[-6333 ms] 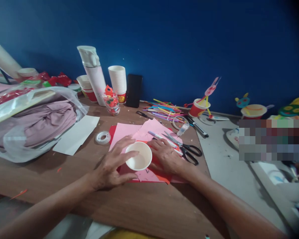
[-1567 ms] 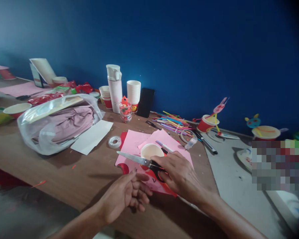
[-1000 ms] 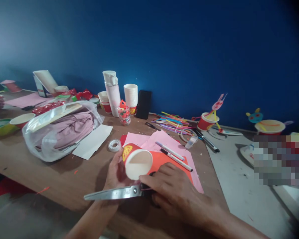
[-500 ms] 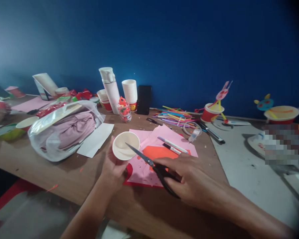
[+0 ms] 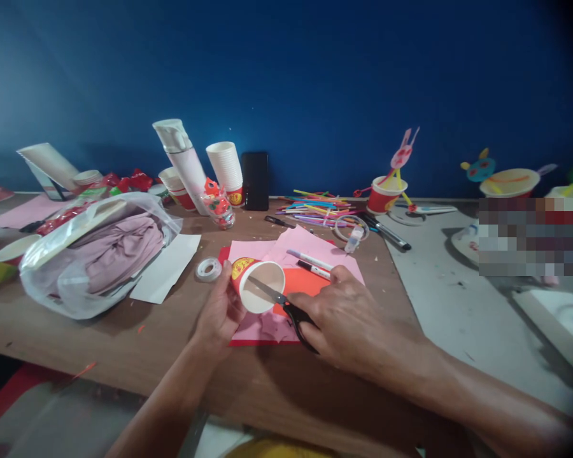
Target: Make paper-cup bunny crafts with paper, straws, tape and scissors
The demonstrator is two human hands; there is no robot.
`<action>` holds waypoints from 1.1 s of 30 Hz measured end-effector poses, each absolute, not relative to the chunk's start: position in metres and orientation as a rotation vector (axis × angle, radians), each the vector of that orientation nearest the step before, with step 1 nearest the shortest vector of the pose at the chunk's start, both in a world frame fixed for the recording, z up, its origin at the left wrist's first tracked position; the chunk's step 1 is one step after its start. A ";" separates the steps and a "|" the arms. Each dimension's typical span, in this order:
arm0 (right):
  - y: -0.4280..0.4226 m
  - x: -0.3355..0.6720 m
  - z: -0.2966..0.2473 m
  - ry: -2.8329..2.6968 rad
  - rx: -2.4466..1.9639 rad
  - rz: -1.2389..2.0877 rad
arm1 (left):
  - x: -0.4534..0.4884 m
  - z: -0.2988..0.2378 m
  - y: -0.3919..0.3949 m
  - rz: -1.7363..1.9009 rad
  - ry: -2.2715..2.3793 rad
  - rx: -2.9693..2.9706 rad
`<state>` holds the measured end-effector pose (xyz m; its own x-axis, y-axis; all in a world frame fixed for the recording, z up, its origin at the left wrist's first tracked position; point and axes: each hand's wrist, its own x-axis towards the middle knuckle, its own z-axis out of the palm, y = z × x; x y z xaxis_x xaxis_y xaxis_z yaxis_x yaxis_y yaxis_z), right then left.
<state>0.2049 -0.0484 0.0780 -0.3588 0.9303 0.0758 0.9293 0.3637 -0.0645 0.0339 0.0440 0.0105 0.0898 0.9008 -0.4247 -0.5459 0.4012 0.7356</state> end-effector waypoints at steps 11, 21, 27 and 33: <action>-0.050 0.208 0.055 -2.516 -1.639 -0.217 | 0.040 0.011 0.042 1.079 0.978 0.425; -0.049 0.208 0.046 -2.513 -1.634 -0.209 | 0.041 0.007 0.043 1.091 0.995 0.436; -0.044 0.210 0.052 -2.506 -1.653 -0.099 | 0.038 0.000 0.043 1.138 0.958 0.478; -0.043 0.206 0.069 -2.498 -1.696 0.030 | 0.040 0.002 0.040 1.258 0.936 0.674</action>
<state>0.2055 -0.0434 0.0692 -0.3643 0.9270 0.0894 0.9245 0.3715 -0.0849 0.0399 0.0401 0.0021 0.0415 0.9761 -0.2133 -0.4841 0.2064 0.8503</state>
